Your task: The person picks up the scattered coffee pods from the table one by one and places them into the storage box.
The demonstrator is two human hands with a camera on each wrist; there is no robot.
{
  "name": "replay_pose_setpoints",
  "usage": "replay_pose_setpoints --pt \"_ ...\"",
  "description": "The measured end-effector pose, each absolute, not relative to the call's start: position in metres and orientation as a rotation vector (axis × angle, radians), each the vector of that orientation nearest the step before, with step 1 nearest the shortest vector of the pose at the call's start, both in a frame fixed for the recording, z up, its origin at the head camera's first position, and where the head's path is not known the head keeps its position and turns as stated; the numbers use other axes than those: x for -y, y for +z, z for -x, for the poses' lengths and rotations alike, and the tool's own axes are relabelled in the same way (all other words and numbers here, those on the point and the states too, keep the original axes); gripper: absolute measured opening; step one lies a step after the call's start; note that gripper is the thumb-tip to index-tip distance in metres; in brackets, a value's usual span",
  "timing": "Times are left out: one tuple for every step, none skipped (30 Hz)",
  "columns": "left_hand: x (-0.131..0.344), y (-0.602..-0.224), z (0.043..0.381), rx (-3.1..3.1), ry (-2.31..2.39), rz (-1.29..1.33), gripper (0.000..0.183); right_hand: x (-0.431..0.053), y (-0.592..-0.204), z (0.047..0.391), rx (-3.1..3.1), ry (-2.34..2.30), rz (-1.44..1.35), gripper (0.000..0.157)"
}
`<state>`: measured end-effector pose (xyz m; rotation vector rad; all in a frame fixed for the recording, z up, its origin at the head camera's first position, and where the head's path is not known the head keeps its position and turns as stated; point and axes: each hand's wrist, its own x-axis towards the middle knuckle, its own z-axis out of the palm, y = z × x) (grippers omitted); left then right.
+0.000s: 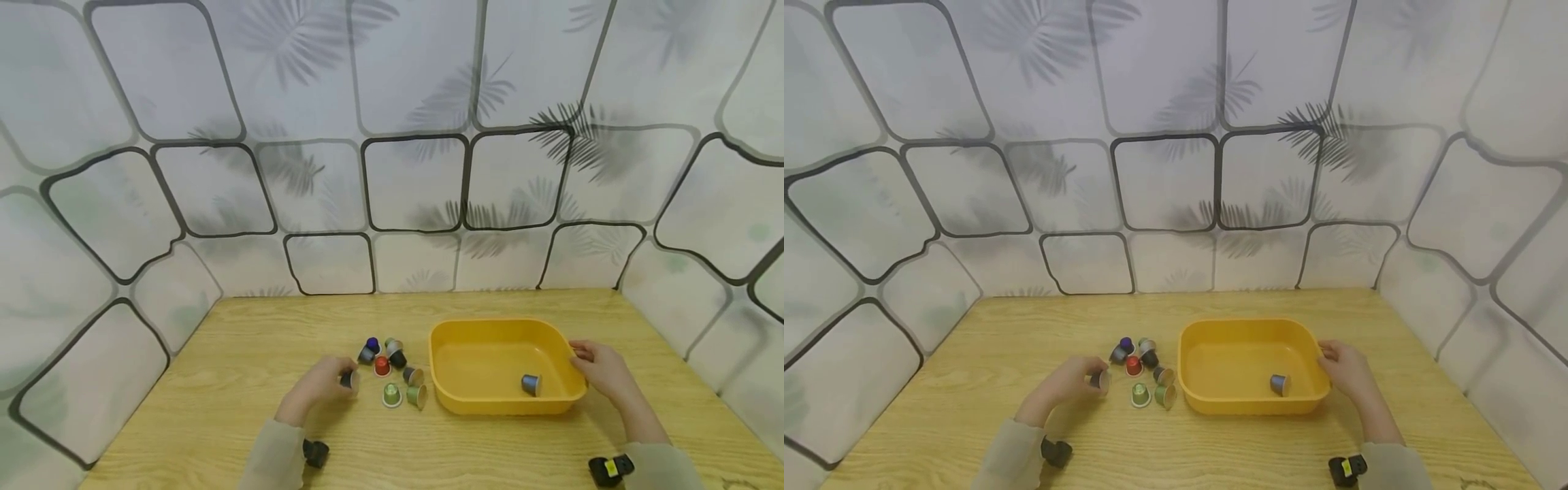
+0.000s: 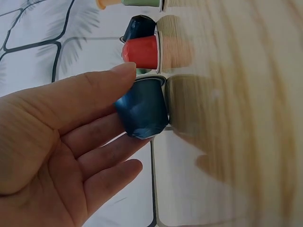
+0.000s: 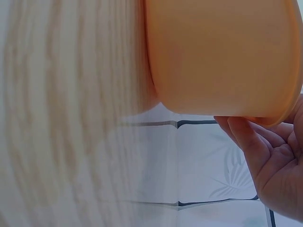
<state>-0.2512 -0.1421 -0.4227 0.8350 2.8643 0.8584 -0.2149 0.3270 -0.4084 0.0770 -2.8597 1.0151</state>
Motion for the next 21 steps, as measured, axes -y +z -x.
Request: replay_pose_setpoints --pt "0.1424 -0.4231 0.251 -2.858 0.857 -0.834 0.026 -0.3273 -0.4097 0.2147 2.857 1.017 -0.076 0.037" --pt "0.143 -0.4236 0.2508 -2.845 0.862 -0.827 0.029 -0.3277 -0.411 0.2143 2.858 1.022 -0.077 0.037" --pt "0.1437 -0.4243 0.2503 -2.832 0.872 -0.816 0.033 -0.328 -0.4122 0.214 2.859 1.027 -0.074 0.037" --pt "0.1446 -0.4253 0.2497 -2.819 0.881 -0.807 0.035 -0.3282 -0.4135 0.2139 2.862 1.031 -0.073 0.037" --pt "0.1457 -0.426 0.249 -2.803 0.895 -0.794 0.037 -0.328 -0.4143 0.2136 2.864 1.034 -0.072 0.037" --pt "0.1468 -0.4265 0.2483 -2.792 0.904 -0.784 0.039 -0.3279 -0.4152 0.2134 2.868 1.036 -0.071 0.037" --pt "0.1481 -0.4274 0.2479 -2.782 0.909 -0.772 0.04 -0.3276 -0.4156 0.2133 2.869 1.035 -0.068 0.037" --pt "0.1492 -0.4278 0.2476 -2.768 0.922 -0.758 0.04 -0.3275 -0.4157 0.2132 2.871 1.03 -0.07 0.037" --pt "0.1501 -0.4282 0.2475 -2.759 0.93 -0.748 0.041 -0.3271 -0.4153 0.2132 2.87 1.025 -0.07 0.037" --pt "0.1509 -0.4285 0.2479 -2.752 0.934 -0.75 0.04 -0.327 -0.4147 0.2132 2.871 1.023 -0.073 0.038" --pt "0.1514 -0.4282 0.2484 -2.75 0.935 -0.753 0.04 -0.3267 -0.4137 0.2132 2.87 1.02 -0.072 0.038" --pt "0.1517 -0.4279 0.2491 -2.748 0.933 -0.757 0.04 -0.3266 -0.4128 0.2132 2.87 1.017 -0.072 0.038" --pt "0.1519 -0.4272 0.2499 -2.745 0.933 -0.762 0.04 -0.3264 -0.4117 0.2132 2.871 1.012 -0.069 0.038" --pt "0.1518 -0.4262 0.2506 -2.744 0.935 -0.765 0.04 -0.3265 -0.4107 0.2134 2.872 1.013 -0.069 0.039" --pt "0.1518 -0.4255 0.2516 -2.749 0.926 -0.774 0.04 -0.3265 -0.4095 0.2138 2.871 1.018 -0.066 0.039" --pt "0.1516 -0.4246 0.2525 -2.755 0.919 -0.783 0.04 -0.3265 -0.4087 0.2143 2.871 1.021 -0.061 0.039" --pt "0.1514 -0.4241 0.2524 -2.758 0.915 -0.788 0.041 -0.3263 -0.4084 0.2144 2.87 1.021 -0.059 0.039" --pt "0.1512 -0.4241 0.2525 -2.76 0.909 -0.793 0.041 -0.3262 -0.4082 0.2145 2.871 1.023 -0.056 0.039" --pt "0.1509 -0.4236 0.2522 -2.76 0.905 -0.8 0.041 -0.3262 -0.4084 0.2148 2.87 1.022 -0.052 0.039" --pt "0.1507 -0.4238 0.2522 -2.763 0.896 -0.807 0.041 -0.3264 -0.4087 0.2151 2.868 1.023 -0.053 0.039" --pt "0.1506 -0.424 0.2521 -2.763 0.889 -0.813 0.041 -0.3264 -0.4091 0.2152 2.866 1.02 -0.051 0.039"
